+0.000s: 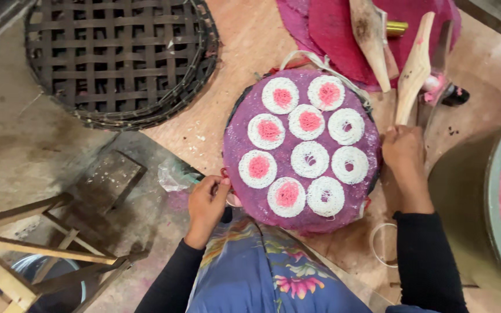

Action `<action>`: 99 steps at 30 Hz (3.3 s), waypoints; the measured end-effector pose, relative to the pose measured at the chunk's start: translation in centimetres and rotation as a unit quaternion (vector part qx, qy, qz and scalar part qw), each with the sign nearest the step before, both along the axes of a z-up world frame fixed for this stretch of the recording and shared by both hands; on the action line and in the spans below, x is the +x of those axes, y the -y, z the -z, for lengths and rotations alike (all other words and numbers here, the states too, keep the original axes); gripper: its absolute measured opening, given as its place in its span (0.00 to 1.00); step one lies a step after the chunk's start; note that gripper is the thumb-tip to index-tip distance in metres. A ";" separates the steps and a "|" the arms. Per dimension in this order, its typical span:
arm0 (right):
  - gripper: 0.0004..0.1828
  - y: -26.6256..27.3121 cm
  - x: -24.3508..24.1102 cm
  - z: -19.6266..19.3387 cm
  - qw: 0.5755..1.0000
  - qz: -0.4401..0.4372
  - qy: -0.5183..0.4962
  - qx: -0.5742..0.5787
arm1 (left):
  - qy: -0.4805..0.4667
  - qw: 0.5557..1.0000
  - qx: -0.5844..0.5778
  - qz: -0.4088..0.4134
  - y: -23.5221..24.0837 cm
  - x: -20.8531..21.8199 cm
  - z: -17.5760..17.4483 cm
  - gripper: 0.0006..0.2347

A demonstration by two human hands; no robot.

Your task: The person uses wooden tools to apply white and pink paste onto a circular purple board, creating ring-shaped decorations and then attaching several white rings onto the board.

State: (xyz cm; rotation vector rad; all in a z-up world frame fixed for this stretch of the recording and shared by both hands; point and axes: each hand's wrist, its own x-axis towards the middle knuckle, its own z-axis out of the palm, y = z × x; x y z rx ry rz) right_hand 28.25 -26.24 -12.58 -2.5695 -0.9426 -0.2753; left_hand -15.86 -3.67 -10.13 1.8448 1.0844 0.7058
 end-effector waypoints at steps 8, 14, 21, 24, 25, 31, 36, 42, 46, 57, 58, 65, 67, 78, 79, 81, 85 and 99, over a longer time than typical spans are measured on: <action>0.20 0.5 0.7 -0.4 0.943 0.065 -0.320 0.066 | -0.040 0.997 -0.064 -0.001 -0.4 -0.4 0.5 0.10; 0.19 3.1 -1.3 -2.8 0.721 0.016 -0.607 0.334 | 0.116 0.976 -0.182 0.024 -0.7 -0.9 3.5 0.08; 0.23 3.6 -4.2 -5.9 0.660 0.009 -0.614 0.432 | 0.258 0.952 -0.165 -0.025 -2.6 -2.0 1.5 0.08; 0.24 3.5 -4.0 -9.3 0.648 0.003 -0.604 0.464 | 0.297 0.933 -0.198 -0.040 -4.4 -1.9 -1.0 0.11; 0.24 3.1 -3.8 -10.8 0.641 0.007 -0.601 0.477 | 0.310 0.926 -0.211 -0.038 -4.9 -1.6 -2.0 0.11; 0.26 -0.6 -2.7 -20.5 0.492 -0.091 -0.632 0.592 | 0.363 0.791 -0.356 0.340 -6.8 4.2 -8.7 0.26; 0.25 -2.2 -2.3 -25.8 0.451 -0.123 -0.624 0.626 | 0.407 0.755 -0.302 0.416 -7.1 12.1 -14.1 0.35; 0.25 -1.4 -2.6 -28.1 0.445 -0.131 -0.604 0.648 | 0.504 0.590 -0.437 0.455 -9.4 16.1 -18.6 0.47; 0.25 -1.1 -3.3 -28.8 0.441 -0.134 -0.594 0.659 | 0.457 0.724 -0.278 0.435 -11.0 18.2 -19.9 0.48; 0.24 1.3 -5.5 -30.6 0.455 -0.138 -0.550 0.686 | 0.290 0.765 -0.255 0.515 4.7 24.2 -14.8 0.37; 0.24 1.5 -5.5 -30.7 0.457 -0.138 -0.547 0.687 | 0.298 0.729 -0.372 0.491 4.9 25.2 -15.0 0.35; 0.23 2.1 -4.8 -30.1 0.453 -0.126 -0.541 0.698 | 0.278 0.499 -0.674 0.469 5.2 26.3 -14.9 0.17; 0.23 2.2 -4.8 -29.8 0.452 -0.120 -0.540 0.699 | 0.388 0.446 -0.679 0.436 4.6 27.0 -15.6 0.11; 0.22 4.2 -8.4 -28.9 0.478 -0.076 -0.515 0.707 | 0.533 0.467 -0.580 0.401 -18.1 19.0 -20.3 0.19; 0.22 4.7 -9.0 -28.1 0.491 -0.066 -0.506 0.706 | 0.524 0.526 -0.558 0.372 -20.4 17.7 -20.5 0.19; 0.21 5.5 -9.9 -26.0 0.536 -0.050 -0.469 0.700 | 0.493 0.667 -0.450 0.331 -25.1 15.6 -21.3 0.17; 0.25 5.2 -12.5 -18.4 0.605 0.013 -0.461 0.648 | 0.355 0.796 -0.302 0.386 -32.2 14.2 -21.4 0.13; 0.25 -1.6 -23.9 2.0 0.457 0.174 -0.600 0.634 | 0.200 0.885 -0.164 0.388 -34.3 18.4 -17.6 0.23</action>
